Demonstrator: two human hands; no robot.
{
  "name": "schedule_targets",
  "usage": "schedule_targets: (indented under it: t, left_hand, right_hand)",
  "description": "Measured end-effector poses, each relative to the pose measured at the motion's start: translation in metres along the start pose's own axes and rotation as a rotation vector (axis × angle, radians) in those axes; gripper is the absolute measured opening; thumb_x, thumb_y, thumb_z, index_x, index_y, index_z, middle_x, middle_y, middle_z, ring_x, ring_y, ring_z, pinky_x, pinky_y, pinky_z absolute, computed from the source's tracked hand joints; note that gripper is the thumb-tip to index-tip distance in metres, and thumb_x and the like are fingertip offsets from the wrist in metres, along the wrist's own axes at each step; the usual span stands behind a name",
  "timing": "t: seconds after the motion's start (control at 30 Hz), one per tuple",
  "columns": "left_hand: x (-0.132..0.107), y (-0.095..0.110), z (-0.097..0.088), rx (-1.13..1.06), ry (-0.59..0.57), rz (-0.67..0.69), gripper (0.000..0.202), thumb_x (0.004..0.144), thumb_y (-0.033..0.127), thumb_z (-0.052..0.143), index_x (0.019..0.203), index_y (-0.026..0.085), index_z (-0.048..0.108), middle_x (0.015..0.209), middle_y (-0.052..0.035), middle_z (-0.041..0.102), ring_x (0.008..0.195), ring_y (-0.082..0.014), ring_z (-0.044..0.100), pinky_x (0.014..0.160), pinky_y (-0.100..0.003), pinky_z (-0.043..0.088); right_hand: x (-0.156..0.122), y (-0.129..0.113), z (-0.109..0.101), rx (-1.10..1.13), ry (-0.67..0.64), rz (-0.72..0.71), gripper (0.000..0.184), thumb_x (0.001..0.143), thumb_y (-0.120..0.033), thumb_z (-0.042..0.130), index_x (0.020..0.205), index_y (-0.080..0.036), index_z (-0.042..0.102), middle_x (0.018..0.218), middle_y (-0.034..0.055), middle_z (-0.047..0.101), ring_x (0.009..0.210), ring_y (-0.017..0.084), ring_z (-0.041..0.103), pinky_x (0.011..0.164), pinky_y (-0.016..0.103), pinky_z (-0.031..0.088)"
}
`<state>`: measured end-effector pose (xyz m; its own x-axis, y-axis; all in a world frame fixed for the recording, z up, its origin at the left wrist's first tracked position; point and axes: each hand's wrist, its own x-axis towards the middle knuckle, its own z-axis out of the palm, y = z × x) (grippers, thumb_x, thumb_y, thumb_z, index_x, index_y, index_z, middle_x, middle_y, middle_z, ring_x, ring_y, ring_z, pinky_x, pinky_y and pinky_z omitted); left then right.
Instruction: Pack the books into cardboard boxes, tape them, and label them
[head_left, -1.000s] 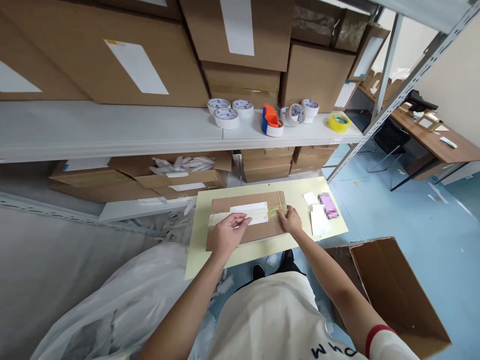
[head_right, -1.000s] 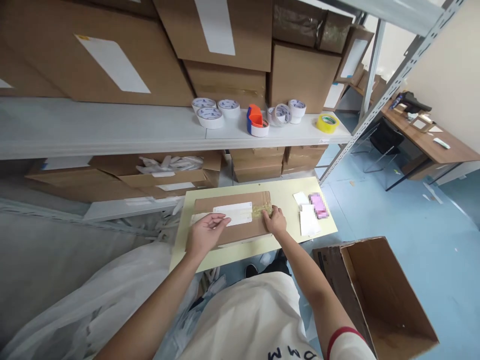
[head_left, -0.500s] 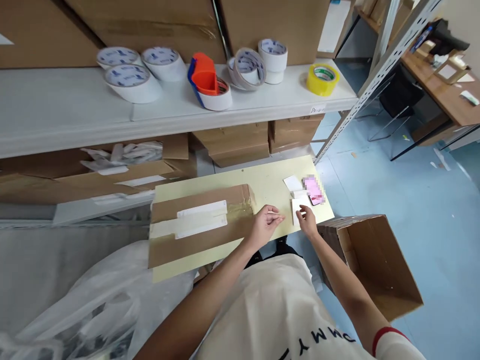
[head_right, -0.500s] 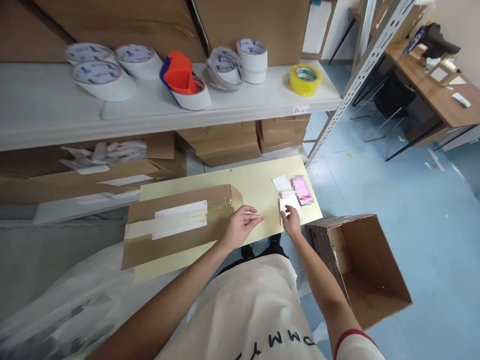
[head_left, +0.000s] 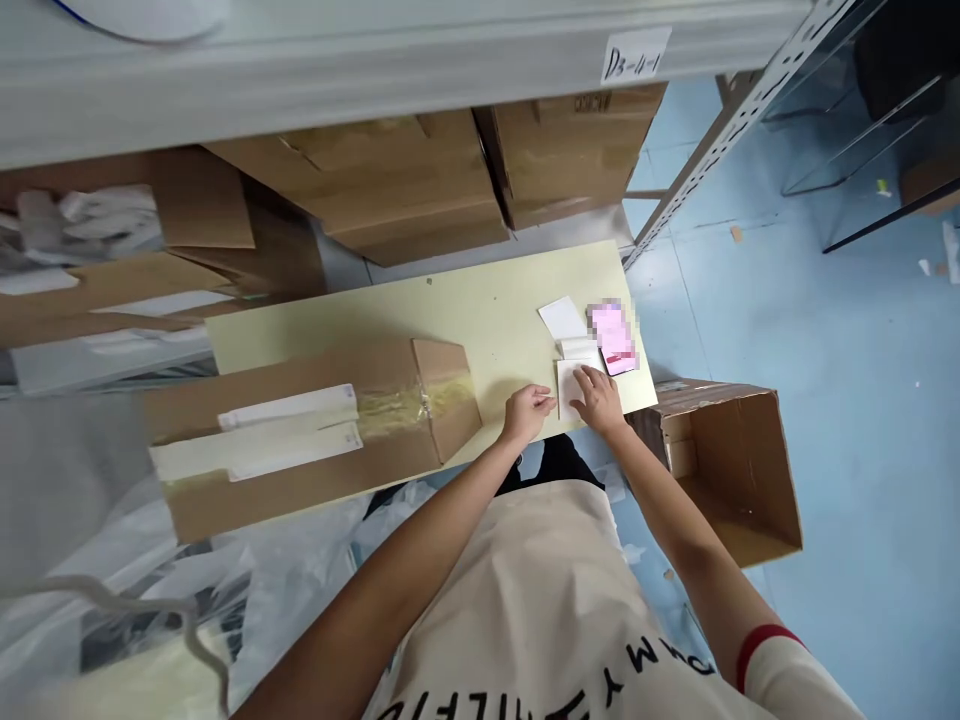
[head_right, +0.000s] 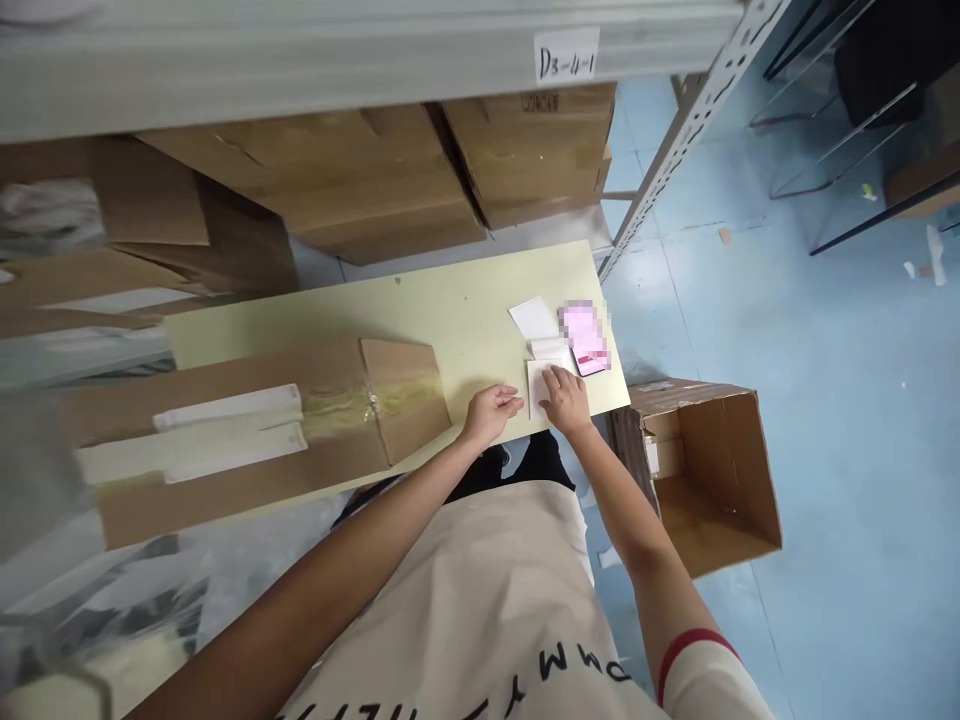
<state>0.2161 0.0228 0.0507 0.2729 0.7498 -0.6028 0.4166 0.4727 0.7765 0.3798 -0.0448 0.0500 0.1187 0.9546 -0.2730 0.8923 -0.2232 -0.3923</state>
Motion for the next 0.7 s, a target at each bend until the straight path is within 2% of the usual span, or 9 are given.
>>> schedule_targets:
  t: [0.13,0.23,0.3,0.47,0.6,0.7]
  left_hand:
    - [0.008,-0.016,0.009,-0.066,0.037,-0.063,0.035,0.066,0.034,0.081,0.093,0.018,0.066,0.080,-0.0064,0.077,0.076,-0.0207,0.073,0.076,-0.035,0.058]
    - [0.005,-0.017,0.010,-0.058,0.063,-0.109,0.035,0.061,0.034,0.084,0.085,0.018,0.065,0.076,-0.0067,0.076,0.074,-0.0209,0.073,0.074,-0.035,0.058]
    - [0.004,-0.015,0.010,-0.044,0.082,-0.131,0.035,0.056,0.035,0.087,0.077,0.018,0.065,0.072,-0.0063,0.074,0.072,-0.0216,0.073,0.071,-0.033,0.057]
    - [0.004,-0.008,0.011,-0.122,0.059,-0.197,0.038,0.053,0.043,0.088,0.068,0.018,0.064,0.063,-0.0044,0.071,0.064,-0.0222,0.072,0.063,-0.031,0.056]
    - [0.002,-0.007,0.011,-0.275,-0.019,-0.241,0.037,0.058,0.043,0.085,0.078,0.017,0.067,0.072,-0.0052,0.075,0.077,-0.0230,0.074,0.073,-0.034,0.059]
    - [-0.001,-0.007,0.009,-0.324,-0.022,-0.246,0.038,0.057,0.037,0.087,0.082,0.017,0.067,0.080,-0.0067,0.077,0.083,-0.0235,0.074,0.078,-0.037,0.060]
  right_hand:
    - [-0.003,0.010,0.000,-0.069,-0.116,-0.088,0.077,0.081,-0.022,0.072,0.149,-0.015,0.038,0.156,0.0190,0.039,0.145,0.033,0.035,0.112,0.051,0.032]
    - [-0.015,0.016,0.001,-0.133,-0.210,-0.177,0.087,0.078,-0.023,0.075,0.153,-0.015,0.032,0.161,0.0171,0.030,0.149,0.032,0.029,0.117,0.052,0.027]
    - [-0.020,0.019,0.001,-0.175,-0.245,-0.206,0.088,0.078,-0.022,0.075,0.153,-0.016,0.032,0.161,0.0171,0.029,0.149,0.032,0.028,0.118,0.052,0.026]
    - [-0.016,0.023,-0.006,-0.176,-0.310,-0.263,0.072,0.078,-0.015,0.074,0.145,-0.016,0.045,0.157,0.0182,0.037,0.147,0.031,0.033,0.115,0.049,0.035]
    - [-0.013,0.026,-0.012,-0.133,-0.334,-0.325,0.058,0.078,-0.009,0.073,0.133,-0.016,0.056,0.152,0.0180,0.046,0.144,0.031,0.040,0.110,0.046,0.044]
    - [-0.015,0.028,-0.012,-0.135,-0.327,-0.357,0.045,0.084,-0.004,0.062,0.128,-0.016,0.059,0.147,0.0165,0.052,0.140,0.028,0.046,0.106,0.042,0.049]
